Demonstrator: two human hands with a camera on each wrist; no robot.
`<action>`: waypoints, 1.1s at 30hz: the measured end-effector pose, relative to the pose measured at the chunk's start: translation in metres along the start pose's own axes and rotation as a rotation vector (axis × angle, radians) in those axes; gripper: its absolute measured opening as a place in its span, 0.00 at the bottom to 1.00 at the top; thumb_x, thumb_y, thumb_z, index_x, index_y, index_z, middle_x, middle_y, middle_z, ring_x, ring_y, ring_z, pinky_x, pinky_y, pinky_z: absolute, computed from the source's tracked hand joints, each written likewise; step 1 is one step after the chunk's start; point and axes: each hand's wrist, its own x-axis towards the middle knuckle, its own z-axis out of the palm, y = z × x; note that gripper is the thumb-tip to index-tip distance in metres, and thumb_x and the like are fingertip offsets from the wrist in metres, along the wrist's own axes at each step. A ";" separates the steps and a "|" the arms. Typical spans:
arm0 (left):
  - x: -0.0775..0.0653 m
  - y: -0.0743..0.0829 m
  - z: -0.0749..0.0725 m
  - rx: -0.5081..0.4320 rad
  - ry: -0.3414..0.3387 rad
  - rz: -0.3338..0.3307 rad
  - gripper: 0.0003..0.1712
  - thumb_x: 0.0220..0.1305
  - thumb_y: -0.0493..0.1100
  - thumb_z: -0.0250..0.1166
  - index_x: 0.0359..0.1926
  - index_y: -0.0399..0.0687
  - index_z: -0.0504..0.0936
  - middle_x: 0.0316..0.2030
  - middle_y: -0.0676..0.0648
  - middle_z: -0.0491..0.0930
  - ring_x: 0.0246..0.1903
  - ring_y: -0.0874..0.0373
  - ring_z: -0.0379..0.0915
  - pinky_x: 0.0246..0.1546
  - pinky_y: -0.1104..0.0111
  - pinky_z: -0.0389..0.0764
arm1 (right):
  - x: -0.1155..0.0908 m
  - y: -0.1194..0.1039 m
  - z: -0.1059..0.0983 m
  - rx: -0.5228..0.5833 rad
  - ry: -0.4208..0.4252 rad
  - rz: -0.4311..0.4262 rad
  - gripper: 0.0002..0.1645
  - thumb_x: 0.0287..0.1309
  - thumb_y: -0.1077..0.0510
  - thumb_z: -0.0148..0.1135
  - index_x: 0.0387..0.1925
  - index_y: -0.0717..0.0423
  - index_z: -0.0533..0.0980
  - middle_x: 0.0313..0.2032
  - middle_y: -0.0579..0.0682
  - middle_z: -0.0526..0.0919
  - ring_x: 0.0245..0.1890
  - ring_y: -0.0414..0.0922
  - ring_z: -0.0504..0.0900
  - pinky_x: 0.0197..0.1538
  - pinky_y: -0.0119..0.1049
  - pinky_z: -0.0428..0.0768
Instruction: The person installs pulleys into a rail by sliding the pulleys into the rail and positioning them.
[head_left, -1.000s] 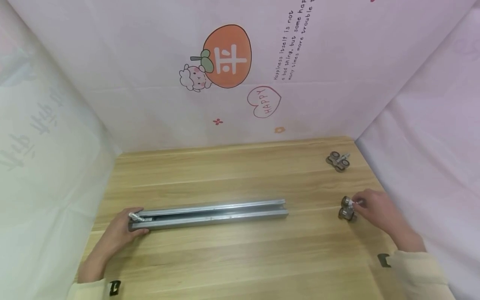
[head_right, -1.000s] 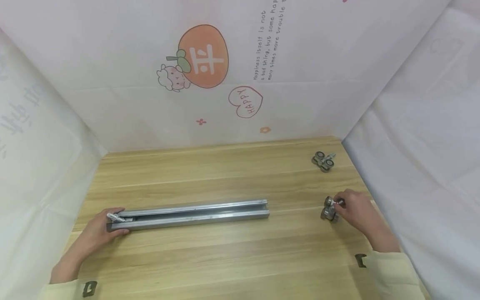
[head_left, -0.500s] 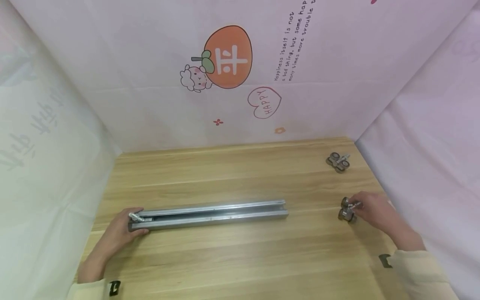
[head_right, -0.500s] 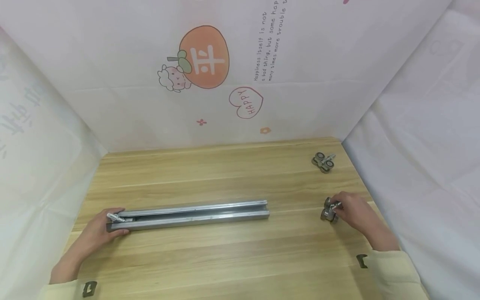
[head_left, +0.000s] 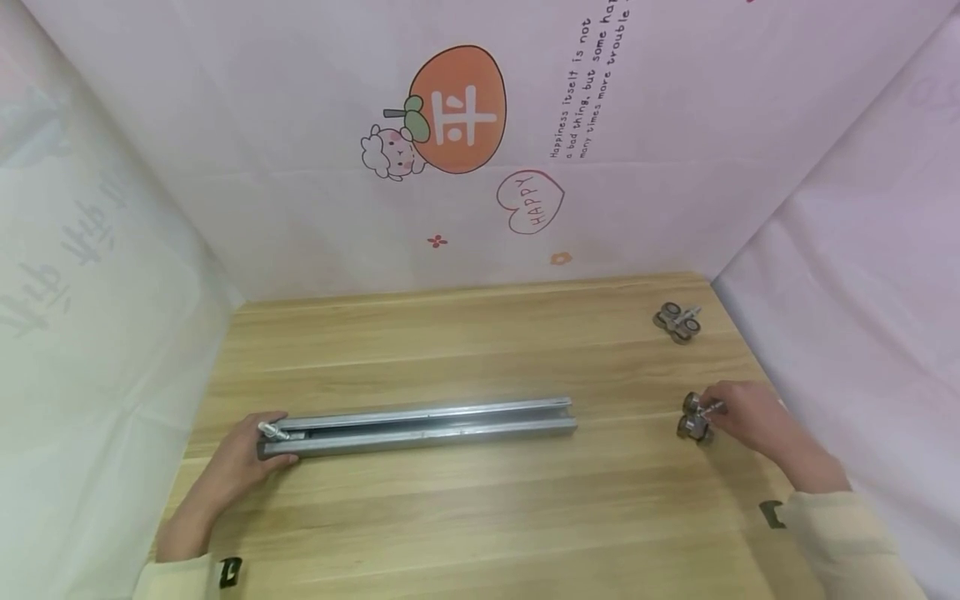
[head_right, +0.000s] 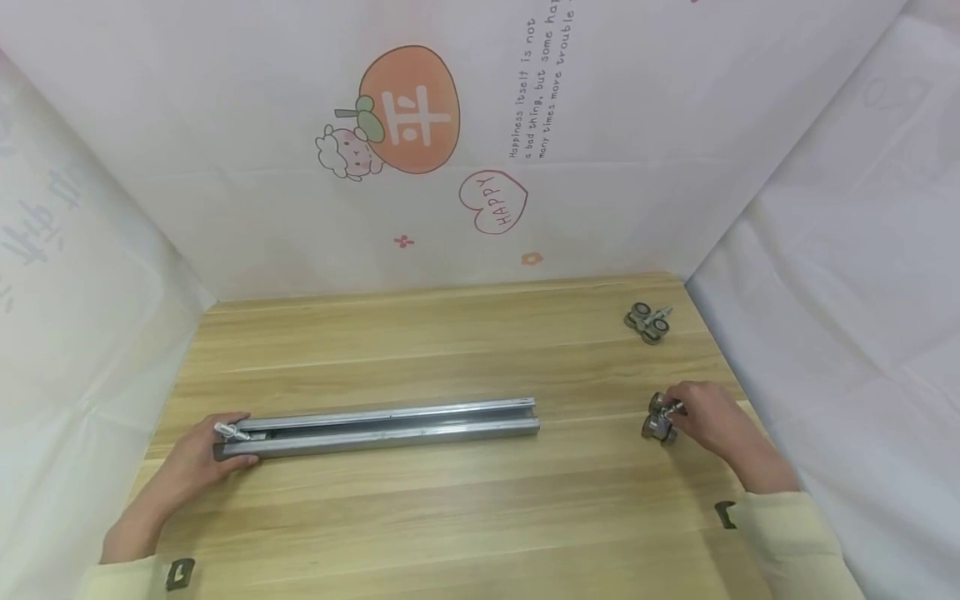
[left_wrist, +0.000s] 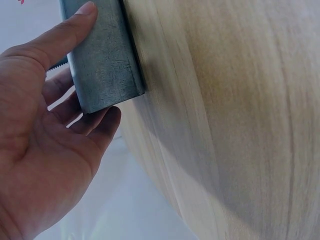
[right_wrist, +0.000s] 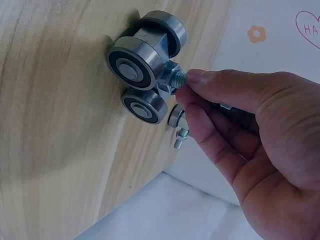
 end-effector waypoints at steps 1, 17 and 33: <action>0.000 0.000 0.000 0.000 0.001 0.001 0.43 0.45 0.43 0.77 0.61 0.27 0.72 0.56 0.23 0.72 0.56 0.27 0.66 0.59 0.35 0.67 | 0.000 0.000 0.000 -0.004 -0.003 -0.003 0.11 0.37 0.67 0.74 0.28 0.57 0.83 0.27 0.51 0.87 0.26 0.48 0.84 0.33 0.49 0.86; 0.000 0.004 -0.002 0.010 0.002 -0.005 0.42 0.45 0.42 0.77 0.60 0.26 0.72 0.55 0.23 0.73 0.55 0.26 0.67 0.58 0.35 0.67 | 0.004 -0.003 -0.008 -0.026 -0.039 -0.028 0.08 0.39 0.64 0.75 0.26 0.53 0.83 0.26 0.48 0.87 0.26 0.49 0.84 0.34 0.51 0.86; -0.002 0.004 -0.001 0.000 0.001 -0.022 0.43 0.46 0.43 0.76 0.61 0.27 0.71 0.56 0.24 0.72 0.56 0.27 0.66 0.59 0.36 0.67 | 0.006 -0.009 -0.012 -0.043 -0.069 -0.006 0.05 0.43 0.62 0.73 0.26 0.53 0.84 0.26 0.47 0.87 0.25 0.46 0.83 0.31 0.48 0.85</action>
